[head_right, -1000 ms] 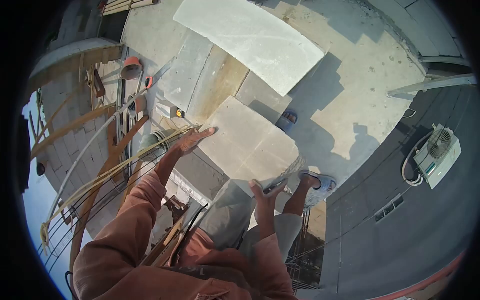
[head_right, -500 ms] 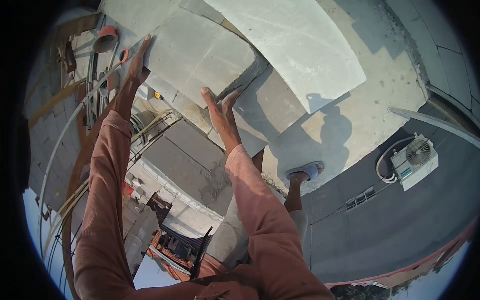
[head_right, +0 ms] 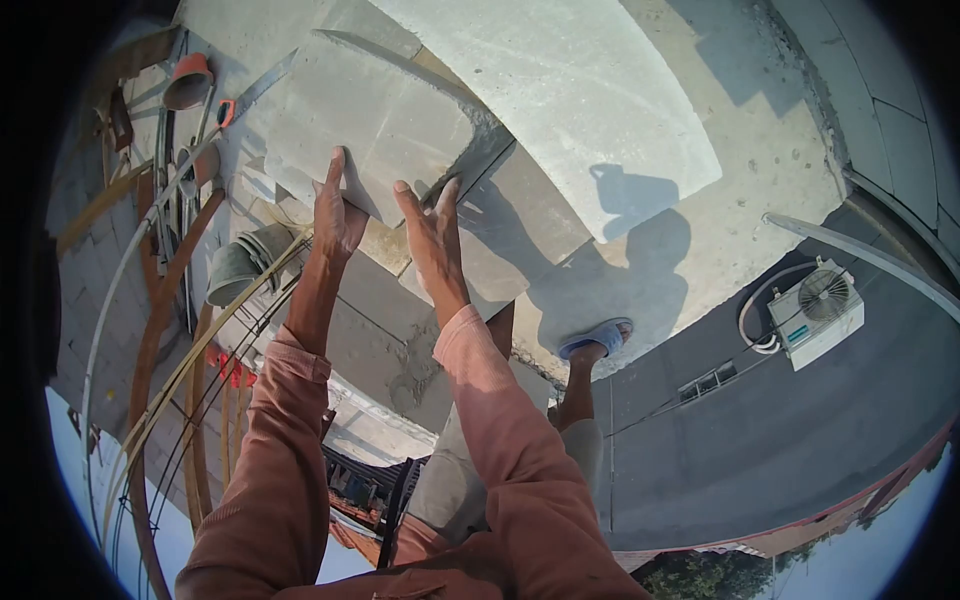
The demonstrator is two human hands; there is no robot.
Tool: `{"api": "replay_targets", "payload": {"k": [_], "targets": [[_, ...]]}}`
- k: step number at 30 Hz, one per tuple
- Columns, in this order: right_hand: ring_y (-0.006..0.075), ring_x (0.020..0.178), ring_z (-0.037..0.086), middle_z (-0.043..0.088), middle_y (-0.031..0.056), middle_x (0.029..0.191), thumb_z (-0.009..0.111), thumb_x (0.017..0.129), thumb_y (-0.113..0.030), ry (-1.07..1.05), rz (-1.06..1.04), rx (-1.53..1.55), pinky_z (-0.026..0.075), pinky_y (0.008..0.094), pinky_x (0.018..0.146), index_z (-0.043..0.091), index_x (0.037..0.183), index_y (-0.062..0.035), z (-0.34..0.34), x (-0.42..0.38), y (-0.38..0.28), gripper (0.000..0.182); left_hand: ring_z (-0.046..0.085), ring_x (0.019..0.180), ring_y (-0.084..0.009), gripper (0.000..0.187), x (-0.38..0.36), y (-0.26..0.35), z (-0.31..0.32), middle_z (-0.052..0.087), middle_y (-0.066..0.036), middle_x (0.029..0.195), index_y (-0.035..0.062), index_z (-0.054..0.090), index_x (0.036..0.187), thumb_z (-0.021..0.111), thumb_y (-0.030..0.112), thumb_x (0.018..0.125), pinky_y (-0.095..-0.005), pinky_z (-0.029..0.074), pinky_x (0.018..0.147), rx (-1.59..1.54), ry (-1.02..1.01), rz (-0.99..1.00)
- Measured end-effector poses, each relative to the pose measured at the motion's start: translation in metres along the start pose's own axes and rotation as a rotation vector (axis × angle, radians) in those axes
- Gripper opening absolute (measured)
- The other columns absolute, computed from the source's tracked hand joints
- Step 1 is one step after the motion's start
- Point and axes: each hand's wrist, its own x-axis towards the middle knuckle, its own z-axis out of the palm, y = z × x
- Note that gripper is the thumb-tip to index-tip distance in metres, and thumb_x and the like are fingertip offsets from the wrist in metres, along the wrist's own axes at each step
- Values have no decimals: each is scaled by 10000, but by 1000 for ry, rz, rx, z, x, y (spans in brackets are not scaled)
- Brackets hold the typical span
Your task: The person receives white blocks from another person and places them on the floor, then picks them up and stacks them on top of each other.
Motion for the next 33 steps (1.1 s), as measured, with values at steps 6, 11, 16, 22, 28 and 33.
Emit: {"api": "replay_targets", "payload": {"k": [6,11,16,22,28,33], "targets": [[369,1479,306,192,318,1596,778,848,-488,-163,-2,66,317,386,1209,-91,1563,74,51,48,-48,1257,502,1292,-338,778,88,91,30,415,-159,1437,93,232,1478,763,218,923,-591,443,1075,277,-70,147],[357,1460,358,252,278,1600,686,918,-459,-163,-76,31,324,414,1200,30,1578,66,7,36,-56,1068,535,1273,-334,757,108,100,22,468,-182,1423,28,331,1450,757,362,921,-557,446,1086,329,-95,-27],[337,1436,381,402,198,1482,624,943,-240,284,75,671,297,454,1208,354,1441,-15,-96,-40,-52,610,548,1279,-328,827,78,81,51,484,-210,1438,30,406,1442,746,536,883,-517,470,1084,440,-52,-113],[351,1476,292,415,184,1420,583,874,-75,405,-143,1001,249,454,1233,414,1297,13,-132,-41,-100,464,543,1282,-345,880,93,85,33,471,-207,1454,28,376,1466,726,580,877,-548,448,1099,271,-44,-361],[416,1430,385,357,262,1536,567,944,-251,267,-168,656,300,469,1204,334,1442,59,-170,-54,-147,631,428,1375,-397,1003,84,64,52,377,-222,1521,-13,248,1510,734,582,866,-617,373,1130,191,32,-402],[393,1381,466,415,254,1503,570,958,-408,183,-174,361,343,458,1173,356,1481,50,-192,-103,-139,727,179,1507,-407,1085,83,66,51,100,-235,1637,118,107,1596,655,697,860,-691,237,1157,481,34,-337]]}}
